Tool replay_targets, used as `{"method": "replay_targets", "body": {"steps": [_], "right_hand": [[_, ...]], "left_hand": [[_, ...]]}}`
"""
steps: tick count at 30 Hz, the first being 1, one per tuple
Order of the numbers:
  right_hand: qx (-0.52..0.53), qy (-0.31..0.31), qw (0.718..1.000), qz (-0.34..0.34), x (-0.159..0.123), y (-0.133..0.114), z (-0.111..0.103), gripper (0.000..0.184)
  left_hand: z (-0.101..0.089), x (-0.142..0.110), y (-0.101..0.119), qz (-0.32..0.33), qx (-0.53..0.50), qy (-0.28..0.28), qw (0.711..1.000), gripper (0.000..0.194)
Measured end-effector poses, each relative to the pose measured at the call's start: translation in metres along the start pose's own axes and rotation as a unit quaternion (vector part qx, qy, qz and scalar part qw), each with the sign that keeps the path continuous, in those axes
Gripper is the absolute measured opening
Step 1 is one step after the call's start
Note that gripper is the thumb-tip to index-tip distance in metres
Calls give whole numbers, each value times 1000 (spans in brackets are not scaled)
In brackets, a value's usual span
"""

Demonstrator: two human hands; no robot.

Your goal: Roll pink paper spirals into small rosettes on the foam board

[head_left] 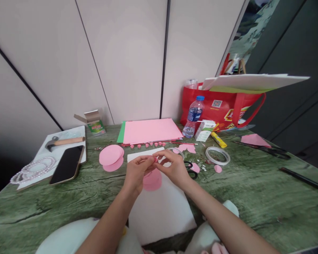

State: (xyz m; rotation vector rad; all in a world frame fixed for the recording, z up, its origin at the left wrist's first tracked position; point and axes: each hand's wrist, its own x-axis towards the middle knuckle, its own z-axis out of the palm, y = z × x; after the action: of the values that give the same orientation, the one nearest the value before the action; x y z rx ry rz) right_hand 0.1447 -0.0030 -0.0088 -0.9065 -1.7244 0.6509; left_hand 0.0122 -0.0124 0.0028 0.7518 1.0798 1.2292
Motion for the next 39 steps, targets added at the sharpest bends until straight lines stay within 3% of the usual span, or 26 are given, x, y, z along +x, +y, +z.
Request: {"method": "replay_targets", "body": {"steps": [6,10,12,14,17,21,25,30,39], "right_hand": [[22,2,1000,14,0,0,1,23],[43,26,991,122,-3,1,9,13],[99,-14,974,204,-6,0,15,15],[195,-53,939,279,-8,-1,21,22],[311,-39,887,341,-10,-7,26,29],[370,12,858,355,-9,-14,24,30],[381,48,852,357,-9,-16,22,28],[378,50,846,373,-8,-16,17,28],[338,71,877,334,-6,-12,15,31]], "left_hand": [[1,1,0,-9,-65,23,998,20],[1,3,0,-46,-117,27,992,18],[2,4,0,-66,-127,15,990,18],[4,3,-1,-76,-124,3,989,20],[8,0,-3,-61,-115,20,991,23],[12,-4,-4,-18,-95,49,994,24],[12,-3,-5,34,-64,57,996,22],[10,-1,-7,105,-6,67,992,17],[8,2,-8,138,38,84,986,15]]}}
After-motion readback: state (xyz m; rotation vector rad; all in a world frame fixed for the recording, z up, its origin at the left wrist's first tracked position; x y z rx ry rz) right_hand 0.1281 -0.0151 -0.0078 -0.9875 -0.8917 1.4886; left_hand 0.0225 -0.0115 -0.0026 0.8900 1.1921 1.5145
